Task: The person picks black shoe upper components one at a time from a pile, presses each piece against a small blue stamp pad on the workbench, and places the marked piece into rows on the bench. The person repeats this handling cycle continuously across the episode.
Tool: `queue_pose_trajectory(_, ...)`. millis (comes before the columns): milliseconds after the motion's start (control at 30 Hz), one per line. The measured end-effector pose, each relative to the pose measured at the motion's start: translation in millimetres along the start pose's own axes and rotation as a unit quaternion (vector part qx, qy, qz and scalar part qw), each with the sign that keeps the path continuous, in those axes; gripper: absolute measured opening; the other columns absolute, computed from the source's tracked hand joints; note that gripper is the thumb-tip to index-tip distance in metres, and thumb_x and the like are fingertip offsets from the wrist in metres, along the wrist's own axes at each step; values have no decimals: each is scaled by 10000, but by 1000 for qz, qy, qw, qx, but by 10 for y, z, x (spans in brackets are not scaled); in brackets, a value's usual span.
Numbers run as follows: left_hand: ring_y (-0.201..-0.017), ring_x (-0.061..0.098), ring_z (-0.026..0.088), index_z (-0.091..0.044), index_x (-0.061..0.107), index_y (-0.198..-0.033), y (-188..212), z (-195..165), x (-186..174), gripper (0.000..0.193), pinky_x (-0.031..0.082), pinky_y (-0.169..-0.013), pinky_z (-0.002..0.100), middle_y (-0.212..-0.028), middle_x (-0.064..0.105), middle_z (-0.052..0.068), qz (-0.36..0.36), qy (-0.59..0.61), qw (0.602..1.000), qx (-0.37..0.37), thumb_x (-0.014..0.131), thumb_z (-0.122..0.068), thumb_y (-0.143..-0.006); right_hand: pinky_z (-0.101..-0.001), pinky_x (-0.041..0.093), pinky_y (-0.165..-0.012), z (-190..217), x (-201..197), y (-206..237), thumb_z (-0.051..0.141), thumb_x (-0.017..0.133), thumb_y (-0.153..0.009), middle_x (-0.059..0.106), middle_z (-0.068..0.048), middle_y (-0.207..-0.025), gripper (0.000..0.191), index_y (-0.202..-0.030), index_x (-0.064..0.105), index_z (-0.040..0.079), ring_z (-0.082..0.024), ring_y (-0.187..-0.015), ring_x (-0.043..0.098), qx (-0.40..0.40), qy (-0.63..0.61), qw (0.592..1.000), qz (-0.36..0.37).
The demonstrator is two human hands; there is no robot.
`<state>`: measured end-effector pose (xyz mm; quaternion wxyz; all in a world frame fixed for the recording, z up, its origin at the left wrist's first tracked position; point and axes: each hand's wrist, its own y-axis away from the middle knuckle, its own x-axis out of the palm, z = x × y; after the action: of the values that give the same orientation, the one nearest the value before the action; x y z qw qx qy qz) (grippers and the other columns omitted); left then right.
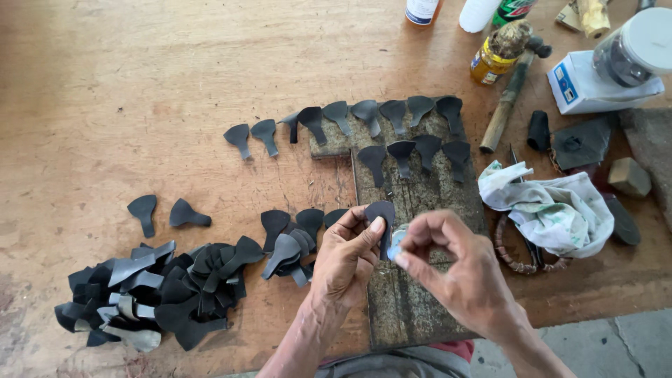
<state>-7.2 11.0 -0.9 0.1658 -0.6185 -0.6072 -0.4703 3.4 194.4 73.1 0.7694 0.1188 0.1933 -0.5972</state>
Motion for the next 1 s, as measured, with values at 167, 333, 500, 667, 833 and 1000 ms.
queue_pose_trajectory(167,-799,634,81,0,676,-1127,-21,-6,39,221,522,-694,219,-956,717,41,-5,-6,1000,26,741,-25,-918,-283,667,-751,-33,2,-41,210,772,-874,748,-56,-938,290,-1078,617,74,-142,-843,749,-21,6,998,-51)
queue_pose_trajectory(333,-791,625,88,10,690,-1126,-38,-7,36,219,517,-685,224,-944,717,56,-16,-26,998,51,753,-7,-917,-284,675,-743,-93,33,5,240,764,-880,757,-52,-931,283,-1073,625,88,-135,-808,758,-31,4,999,3)
queue_pose_trajectory(500,-826,642,85,-4,688,-1118,-31,-83,112,234,539,-733,220,-962,729,35,-7,-1,999,31,752,-6,-893,-272,680,-705,-132,67,58,234,766,-863,766,-41,-911,257,-1053,653,103,-128,-802,752,-5,53,998,43)
queue_pose_trajectory(667,-826,704,147,-65,709,-1104,-11,-582,136,253,616,-689,265,-988,775,81,-62,-293,951,70,757,-44,-856,-267,656,-702,-142,-87,92,205,754,-870,800,-40,-908,215,-1046,726,84,-134,-787,754,0,11,1000,6)
queue_pose_trajectory(833,-892,753,185,-96,655,-1110,-351,-984,181,282,667,-678,266,-1055,743,87,-87,-565,809,139,724,-28,-845,-266,622,-714,-191,-132,31,162,761,-847,802,-41,-945,242,-1069,748,68,-134,-810,747,19,35,999,-25)
queue_pose_trajectory(1000,-945,739,205,-37,617,-1096,-746,-996,157,278,676,-743,268,-1107,696,126,-86,-636,740,201,719,13,-842,-267,611,-738,-207,-91,-21,115,748,-858,781,-26,-985,207,-1061,741,78,-124,-877,748,-29,41,998,-28)
